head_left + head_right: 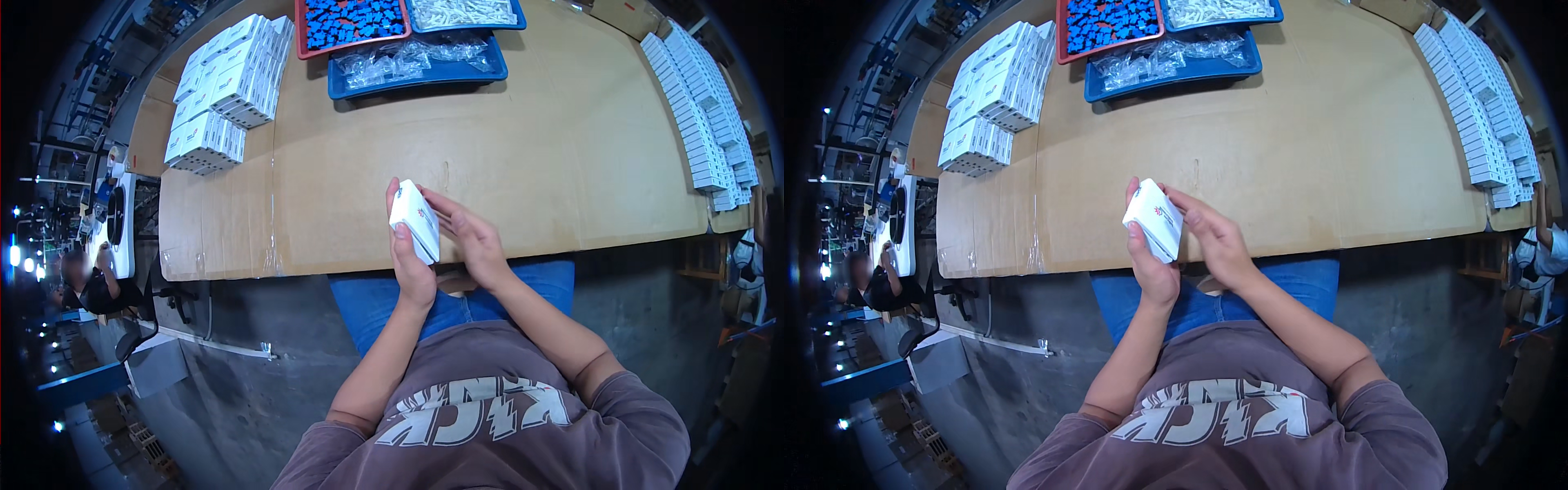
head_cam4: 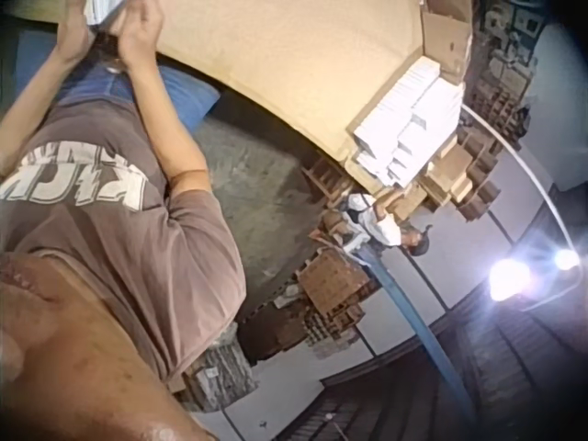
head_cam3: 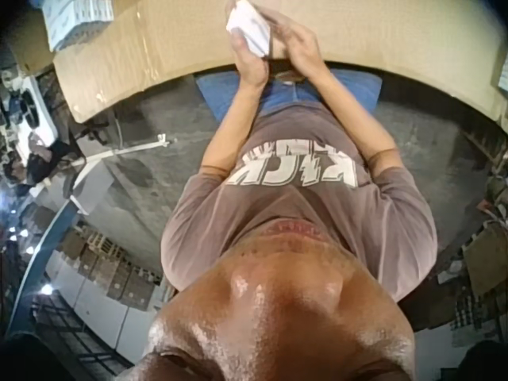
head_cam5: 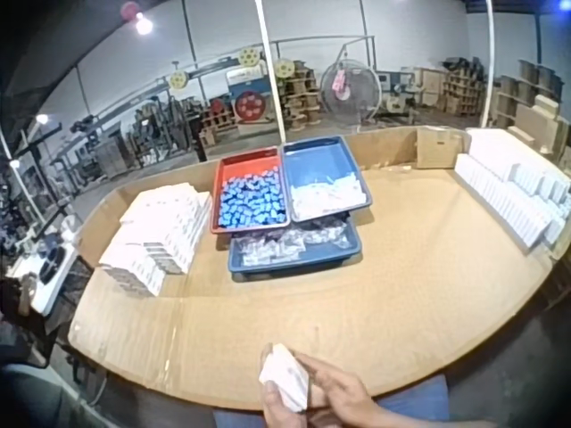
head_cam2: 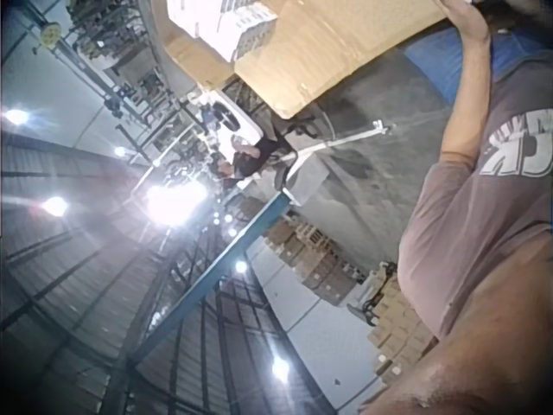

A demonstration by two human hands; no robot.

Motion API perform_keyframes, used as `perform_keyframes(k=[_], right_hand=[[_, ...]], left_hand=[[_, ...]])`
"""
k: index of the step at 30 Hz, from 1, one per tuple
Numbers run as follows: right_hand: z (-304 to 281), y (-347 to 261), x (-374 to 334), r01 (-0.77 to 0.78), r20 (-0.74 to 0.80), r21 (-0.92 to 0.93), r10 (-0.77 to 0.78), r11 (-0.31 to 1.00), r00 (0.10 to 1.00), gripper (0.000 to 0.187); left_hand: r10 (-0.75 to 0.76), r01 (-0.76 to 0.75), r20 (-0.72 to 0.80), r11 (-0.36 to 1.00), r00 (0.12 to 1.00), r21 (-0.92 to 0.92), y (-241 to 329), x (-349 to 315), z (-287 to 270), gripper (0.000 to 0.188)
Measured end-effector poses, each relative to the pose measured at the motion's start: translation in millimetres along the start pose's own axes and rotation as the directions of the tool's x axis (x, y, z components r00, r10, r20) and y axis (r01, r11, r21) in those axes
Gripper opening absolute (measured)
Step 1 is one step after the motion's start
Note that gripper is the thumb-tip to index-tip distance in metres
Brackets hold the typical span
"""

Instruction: Packing electronic or industrial parts into small white boxes and organizing the boxes into stacks.

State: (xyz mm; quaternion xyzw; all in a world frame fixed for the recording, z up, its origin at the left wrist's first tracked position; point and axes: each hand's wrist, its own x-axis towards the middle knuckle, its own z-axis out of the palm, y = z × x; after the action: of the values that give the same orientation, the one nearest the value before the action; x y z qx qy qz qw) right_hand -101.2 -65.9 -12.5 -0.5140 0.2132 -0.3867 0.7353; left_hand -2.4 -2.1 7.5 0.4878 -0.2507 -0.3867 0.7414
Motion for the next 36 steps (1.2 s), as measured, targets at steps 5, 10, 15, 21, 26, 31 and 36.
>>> perform_keyframes(k=[5,10,15,21,26,31,36], right_hand=[[-23,18,2,-0.429,0.014,0.403,0.464,0.808,0.886,0.044],[-23,14,-6,-0.502,0.142,0.541,0.515,0.674,0.845,0.057],[-20,12,-7,-0.486,0.202,0.566,0.46,0.665,0.865,0.057],[-18,7,-11,-0.479,0.183,0.569,0.465,0.668,0.866,0.05],[-14,-7,-9,-0.474,0.02,0.369,0.503,0.8,0.864,0.043],[15,-42,-16,-0.419,-0.083,0.246,0.45,0.874,0.889,0.046],[26,-39,-23,-0.334,-0.075,0.165,0.35,0.928,0.934,0.056]], left_hand=[[0.054,-0.051,0.1,0.998,0.993,-0.035,3,-2,5,0.087],[0.077,-0.074,0.112,0.997,0.991,-0.035,6,-5,11,0.092],[0.09,-0.089,0.117,0.996,0.989,-0.01,3,-5,10,0.094],[0.118,-0.117,0.196,0.993,0.974,-0.016,7,-7,7,0.096],[0.107,-0.138,0.205,0.98,0.973,0.143,10,-13,2,0.096],[0.301,-0.381,0.268,0.862,0.915,0.333,-15,-5,-14,0.092],[0.342,-0.393,0.198,0.833,0.919,0.389,-15,-11,-10,0.108]])
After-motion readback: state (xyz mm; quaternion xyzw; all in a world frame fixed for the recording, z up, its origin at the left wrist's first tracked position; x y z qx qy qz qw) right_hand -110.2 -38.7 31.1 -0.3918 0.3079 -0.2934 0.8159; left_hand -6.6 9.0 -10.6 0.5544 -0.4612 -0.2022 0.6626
